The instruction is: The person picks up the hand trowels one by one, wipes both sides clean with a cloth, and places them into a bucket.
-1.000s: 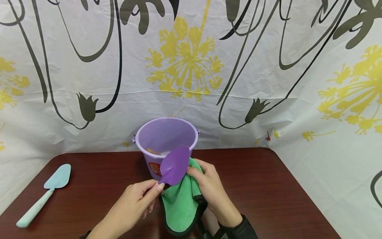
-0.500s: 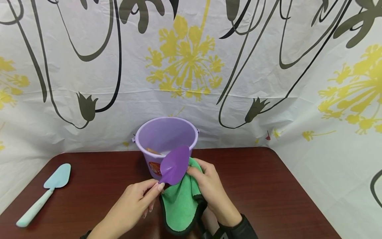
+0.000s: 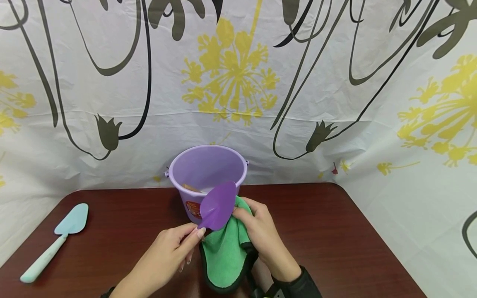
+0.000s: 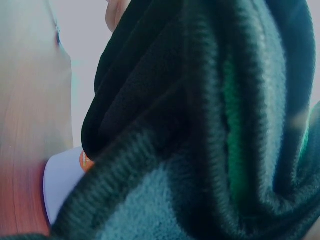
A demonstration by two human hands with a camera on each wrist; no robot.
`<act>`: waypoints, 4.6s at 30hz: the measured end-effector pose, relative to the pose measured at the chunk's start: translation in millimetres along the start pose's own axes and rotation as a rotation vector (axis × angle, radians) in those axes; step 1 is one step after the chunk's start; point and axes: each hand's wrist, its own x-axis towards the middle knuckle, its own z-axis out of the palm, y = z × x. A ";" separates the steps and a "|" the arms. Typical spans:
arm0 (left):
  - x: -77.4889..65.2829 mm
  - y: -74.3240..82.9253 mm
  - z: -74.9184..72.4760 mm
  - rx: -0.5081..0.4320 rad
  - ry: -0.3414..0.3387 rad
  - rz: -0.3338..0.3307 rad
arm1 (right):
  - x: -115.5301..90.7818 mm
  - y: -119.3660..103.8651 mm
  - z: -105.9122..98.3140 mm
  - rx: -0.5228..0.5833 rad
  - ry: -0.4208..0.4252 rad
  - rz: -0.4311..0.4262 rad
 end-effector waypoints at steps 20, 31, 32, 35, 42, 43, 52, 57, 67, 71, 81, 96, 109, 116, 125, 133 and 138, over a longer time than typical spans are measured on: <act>0.2 -0.5 -0.6 -0.017 -0.016 -0.021 | 0.4 -0.1 1.1 -0.018 0.011 -0.005; 0.7 -1.5 0.0 -0.009 -0.017 -0.023 | 0.6 0.1 0.8 -0.034 0.013 -0.016; 0.7 -1.4 0.0 -0.008 -0.017 -0.023 | 0.8 0.2 0.9 -0.036 0.015 -0.018; 0.7 -1.3 0.0 -0.008 -0.017 -0.025 | 1.1 0.7 1.4 -0.043 0.023 -0.011; 0.7 -1.6 0.2 -0.007 -0.008 -0.022 | 0.8 1.6 1.0 -0.040 0.032 0.003; 0.7 -1.7 0.1 -0.007 -0.008 -0.023 | 0.7 1.4 1.0 -0.039 0.033 0.003; 0.8 -2.0 0.0 0.000 -0.009 -0.024 | 1.2 2.0 0.8 -0.044 0.023 -0.004; 0.7 -1.8 0.1 0.005 -0.008 -0.024 | 1.3 2.4 0.8 -0.045 0.025 0.002; 1.1 -2.5 0.9 0.008 -0.007 -0.019 | 1.7 2.9 1.0 -0.049 0.031 0.007; 1.3 -3.4 1.6 0.005 -0.009 -0.021 | 1.7 3.3 1.5 -0.042 0.022 0.004; 2.1 -4.5 2.4 0.015 -0.007 -0.018 | 0.9 1.9 2.0 -0.045 0.029 0.000; 2.7 -5.8 2.5 0.019 -0.016 -0.023 | 1.8 2.9 1.8 -0.062 0.029 0.009; 2.1 -6.0 2.5 0.041 0.001 -0.023 | 3.1 3.3 3.3 -0.077 0.038 0.006; 1.6 -6.3 2.3 0.038 0.000 -0.022 | 3.5 3.3 3.9 -0.086 0.045 0.008; 1.6 -6.1 1.7 0.034 -0.017 -0.021 | 3.6 5.1 3.9 -0.080 0.057 0.028; -0.5 -4.3 -2.2 0.079 0.005 0.027 | 2.4 3.4 2.5 -0.084 0.070 0.007; 0.0 -3.6 -2.9 0.111 0.033 0.047 | 0.3 1.8 0.3 -0.062 0.067 -0.018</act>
